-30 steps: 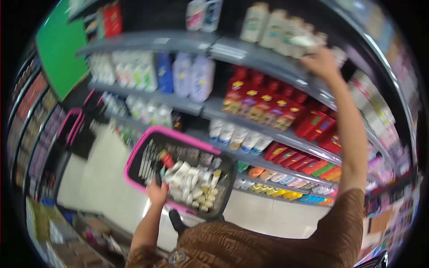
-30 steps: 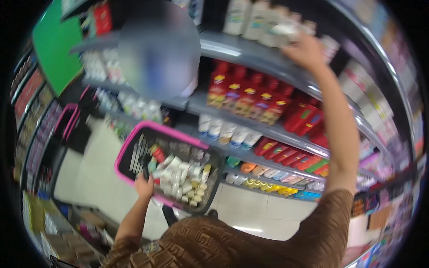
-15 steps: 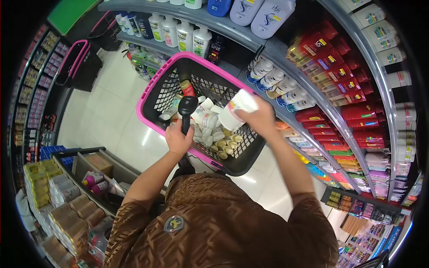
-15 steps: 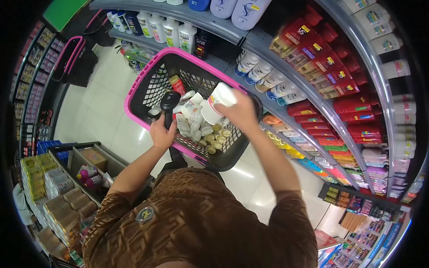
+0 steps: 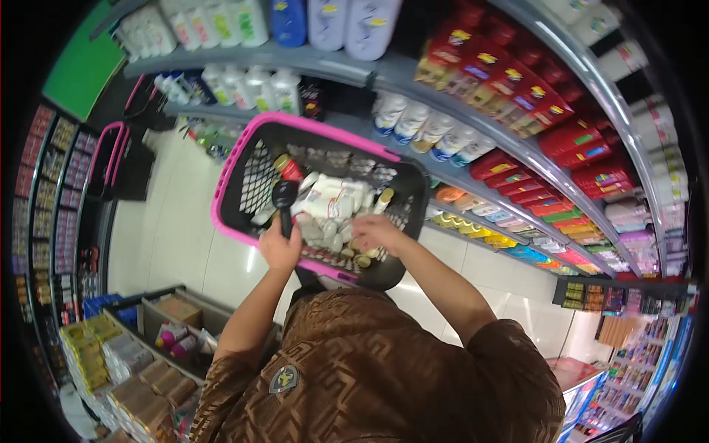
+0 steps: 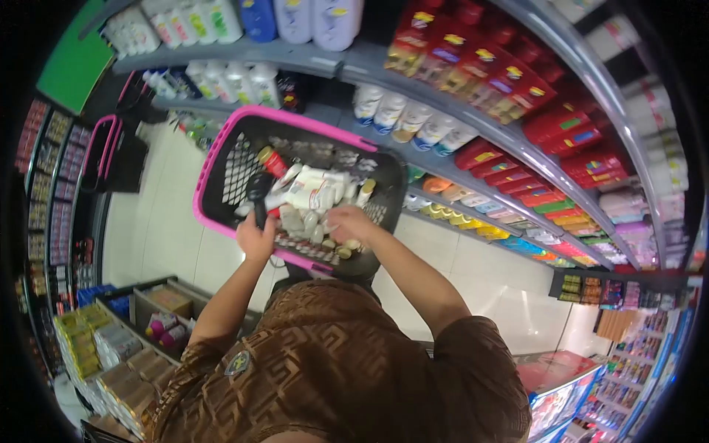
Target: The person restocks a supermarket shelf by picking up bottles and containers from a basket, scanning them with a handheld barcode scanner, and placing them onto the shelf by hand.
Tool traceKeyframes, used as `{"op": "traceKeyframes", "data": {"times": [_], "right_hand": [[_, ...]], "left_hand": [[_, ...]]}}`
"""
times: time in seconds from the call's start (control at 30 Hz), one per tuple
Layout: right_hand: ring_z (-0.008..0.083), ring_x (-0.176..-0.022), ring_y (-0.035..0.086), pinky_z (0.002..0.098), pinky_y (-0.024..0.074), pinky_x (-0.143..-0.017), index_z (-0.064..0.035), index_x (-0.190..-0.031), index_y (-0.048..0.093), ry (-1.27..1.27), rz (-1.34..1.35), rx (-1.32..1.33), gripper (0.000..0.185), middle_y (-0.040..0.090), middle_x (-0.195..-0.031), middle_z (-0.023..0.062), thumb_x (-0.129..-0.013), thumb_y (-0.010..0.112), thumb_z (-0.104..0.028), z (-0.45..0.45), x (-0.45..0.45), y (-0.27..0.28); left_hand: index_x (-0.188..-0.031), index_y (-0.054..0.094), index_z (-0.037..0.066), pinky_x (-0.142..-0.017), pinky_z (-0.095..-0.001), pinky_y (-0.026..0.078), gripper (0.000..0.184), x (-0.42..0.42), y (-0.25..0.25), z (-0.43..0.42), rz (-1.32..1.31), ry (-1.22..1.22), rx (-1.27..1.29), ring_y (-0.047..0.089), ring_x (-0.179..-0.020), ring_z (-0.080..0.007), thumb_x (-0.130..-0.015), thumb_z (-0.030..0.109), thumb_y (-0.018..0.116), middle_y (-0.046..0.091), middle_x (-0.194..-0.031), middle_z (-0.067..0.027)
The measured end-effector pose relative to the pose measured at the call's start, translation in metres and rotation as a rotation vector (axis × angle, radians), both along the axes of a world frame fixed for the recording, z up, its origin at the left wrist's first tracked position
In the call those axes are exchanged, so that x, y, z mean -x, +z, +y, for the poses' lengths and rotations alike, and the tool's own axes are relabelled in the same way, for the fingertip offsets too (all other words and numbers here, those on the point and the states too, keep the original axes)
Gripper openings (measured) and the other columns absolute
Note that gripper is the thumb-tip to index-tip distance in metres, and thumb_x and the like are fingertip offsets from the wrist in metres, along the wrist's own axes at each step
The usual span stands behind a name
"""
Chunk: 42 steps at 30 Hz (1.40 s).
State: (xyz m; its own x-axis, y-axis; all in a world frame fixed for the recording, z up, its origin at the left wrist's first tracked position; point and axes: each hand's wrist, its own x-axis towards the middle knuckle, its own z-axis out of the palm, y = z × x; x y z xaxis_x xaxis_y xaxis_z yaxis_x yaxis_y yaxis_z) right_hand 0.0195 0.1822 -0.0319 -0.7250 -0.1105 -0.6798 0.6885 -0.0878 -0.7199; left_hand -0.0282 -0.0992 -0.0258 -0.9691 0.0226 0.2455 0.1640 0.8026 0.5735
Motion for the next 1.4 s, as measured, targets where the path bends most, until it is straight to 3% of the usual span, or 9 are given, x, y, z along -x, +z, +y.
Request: {"op": "traceKeyframes", "data": {"times": [0.17,0.3,0.37,0.4,0.57,0.77,0.97,1.13,1.4], "right_hand": [[0.0144,-0.082,0.069,0.0315,0.0586,-0.066,-0.0068,-0.128,0.063,0.046,0.235,-0.158,0.039,0.071,-0.103,0.0046,-0.098,0.070,-0.031,0.100,-0.069,0.051],[0.0129,-0.085,0.070,0.0302,0.0577,-0.071,-0.0064,-0.127,0.065,-0.072,0.635,-0.357,0.035,0.071,-0.106,0.0031,-0.098,0.071,-0.026,0.180,-0.117,0.128],[0.0127,-0.072,0.068,0.0286,0.0546,-0.065,-0.0057,-0.114,0.070,-0.244,0.867,-0.648,0.022,0.071,-0.086,0.0034,-0.096,0.071,-0.018,0.212,-0.133,0.192],[0.0130,-0.072,0.068,0.0293,0.0547,-0.065,-0.0051,-0.111,0.071,-0.267,0.986,-0.844,0.020,0.071,-0.085,0.0052,-0.094,0.072,-0.016,0.232,-0.142,0.234],[0.0219,-0.074,0.067,0.0326,0.0533,-0.066,-0.0035,-0.100,0.070,-0.626,1.462,-1.559,0.012,0.069,-0.089,0.0122,-0.090,0.069,-0.010,0.351,-0.142,0.404],[0.0412,-0.119,0.059,0.0481,0.0485,-0.101,-0.0084,-0.125,0.064,-0.584,1.466,-2.173,0.044,0.062,-0.129,0.0219,-0.089,0.074,-0.031,0.482,-0.094,0.529],[0.0483,-0.145,0.036,0.0573,0.0226,-0.122,-0.0163,-0.155,0.045,-0.539,0.781,-2.296,0.092,0.046,-0.152,0.0271,-0.087,0.051,-0.078,0.557,-0.059,0.558],[0.0482,-0.139,0.044,0.0596,0.0260,-0.119,-0.0145,-0.150,0.051,-0.444,0.713,-2.333,0.089,0.054,-0.147,0.0212,-0.087,0.053,-0.077,0.552,-0.069,0.559],[0.0358,-0.117,0.061,0.0512,0.0462,-0.102,-0.0081,-0.133,0.062,-0.336,1.134,-2.565,0.070,0.067,-0.122,0.0172,-0.088,0.066,-0.062,0.535,-0.105,0.561]], "left_hand": [[-0.117,0.071,0.000,-0.073,-0.0518,0.054,0.054,0.000,-0.003,0.006,-0.025,0.003,-0.207,0.070,-0.081,-0.0431,-0.076,0.036,0.075,0.073,-0.091,-0.0240],[-0.121,0.068,-0.002,-0.080,-0.0518,0.053,0.049,0.001,-0.015,-0.001,-0.120,0.076,-0.013,0.068,-0.087,-0.0451,-0.084,0.030,0.072,0.072,-0.097,-0.0262],[-0.121,0.066,-0.004,-0.081,-0.0523,0.052,0.049,0.002,-0.027,0.003,-0.046,0.055,-0.174,0.069,-0.090,-0.0449,-0.089,0.032,0.070,0.072,-0.098,-0.0257],[-0.102,0.065,-0.006,-0.077,-0.0450,0.051,0.033,-0.001,-0.032,0.012,-0.021,0.096,-0.223,0.068,-0.078,-0.0360,-0.092,0.025,0.063,0.071,-0.089,-0.0209],[-0.107,0.065,-0.006,-0.076,-0.0453,0.051,0.034,-0.044,-0.020,0.064,-0.036,0.098,-0.437,0.066,-0.076,-0.0362,-0.092,0.025,0.065,0.070,-0.089,-0.0201],[-0.109,0.066,-0.004,-0.077,-0.0488,0.051,0.037,-0.056,-0.021,0.077,0.057,0.152,-0.240,0.067,-0.080,-0.0431,-0.089,0.027,0.067,0.071,-0.089,-0.0224],[-0.106,0.068,-0.003,-0.078,-0.0501,0.051,0.036,-0.059,-0.008,0.082,-0.013,0.216,-0.120,0.067,-0.084,-0.0457,-0.086,0.026,0.068,0.071,-0.089,-0.0249],[-0.104,0.068,-0.003,-0.077,-0.0521,0.050,0.034,-0.062,-0.001,0.090,0.044,0.240,-0.155,0.067,-0.083,-0.0464,-0.085,0.026,0.068,0.070,-0.088,-0.0257],[-0.105,0.068,-0.002,-0.076,-0.0524,0.050,0.036,-0.055,-0.012,0.084,-0.012,0.234,-0.045,0.066,-0.083,-0.0467,-0.085,0.028,0.068,0.070,-0.089,-0.0258]]}}
